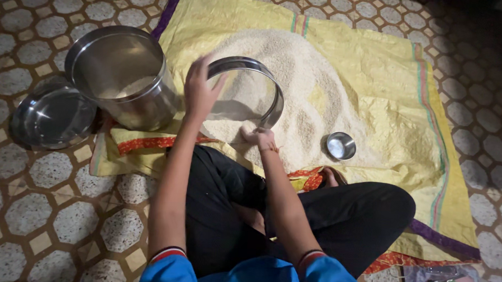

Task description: The person sits on the floor and sifts a large pile of white grains spread on a yellow cloth. They use a metal sieve to separate the grains, shaking the sieve to allow fine particles to fall back onto the cloth. The person also uses a small metal cup to scoop and transfer portions of the grains into a larger metal container.

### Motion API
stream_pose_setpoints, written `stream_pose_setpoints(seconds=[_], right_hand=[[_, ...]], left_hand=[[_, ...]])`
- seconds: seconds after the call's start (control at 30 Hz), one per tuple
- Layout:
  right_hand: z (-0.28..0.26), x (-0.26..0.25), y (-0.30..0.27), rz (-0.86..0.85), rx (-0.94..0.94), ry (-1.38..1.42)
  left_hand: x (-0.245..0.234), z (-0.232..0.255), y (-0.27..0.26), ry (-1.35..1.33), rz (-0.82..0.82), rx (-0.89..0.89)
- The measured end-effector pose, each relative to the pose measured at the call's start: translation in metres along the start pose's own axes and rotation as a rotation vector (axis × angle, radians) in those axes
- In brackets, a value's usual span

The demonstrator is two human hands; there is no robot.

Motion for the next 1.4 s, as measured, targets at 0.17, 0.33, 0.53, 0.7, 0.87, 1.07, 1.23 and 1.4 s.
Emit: stream_pose_setpoints(seconds=[0.17, 0.33, 0.53, 0.7, 0.87, 1.07, 1.23, 1.4], right_hand=[[0.008, 0.007, -0.007, -0.059, 0.062, -0.254], [0.001, 0.026, -0.012, -0.229, -0.015, -0.477], [-0.084, 0.063, -0.062, -0.441, -0.320, -0.938], [-0.147, 0.112, -0.186, -0.193, -1.250, -1.546], [-0.142, 0.146, -0.248, -0.585, -1.268, -1.576], [-0.144, 0.147, -0.289, -0.682, -1.426, -1.470], [-0.159, 0.153, -0.335, -0.543, -1.928, -1.421], [-0.156, 0.156, -0.373, -0.291, -2.290, -1.511]], left_hand=[[0.079, -0.178, -0.171, -0.361, -0.230, -1.270], [0.099, -0.177, -0.182, -0.686, 0.138, -1.128], [0.090, -0.130, -0.147, -0.790, 0.249, -0.849], [0.110, -0.078, -0.116, -0.768, 0.240, -0.673], [0.132, -0.025, -0.108, -0.793, 0.243, -0.584], [0.094, 0.037, -0.056, -0.647, 0.253, -0.229], [0.103, 0.071, -0.054, -0.390, 0.178, -0.409], [0.172, 0.182, -0.130, 0.213, -0.576, -0.154]])
Point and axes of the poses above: each hand's wrist, its own y-axis towards the middle knuckle, its own x-axis out of the palm, z = x × y, the point moved 8 cm from there along y, towards the middle knuckle, and after that the axes turned 4 degrees about -z, right-handed, at the moved point
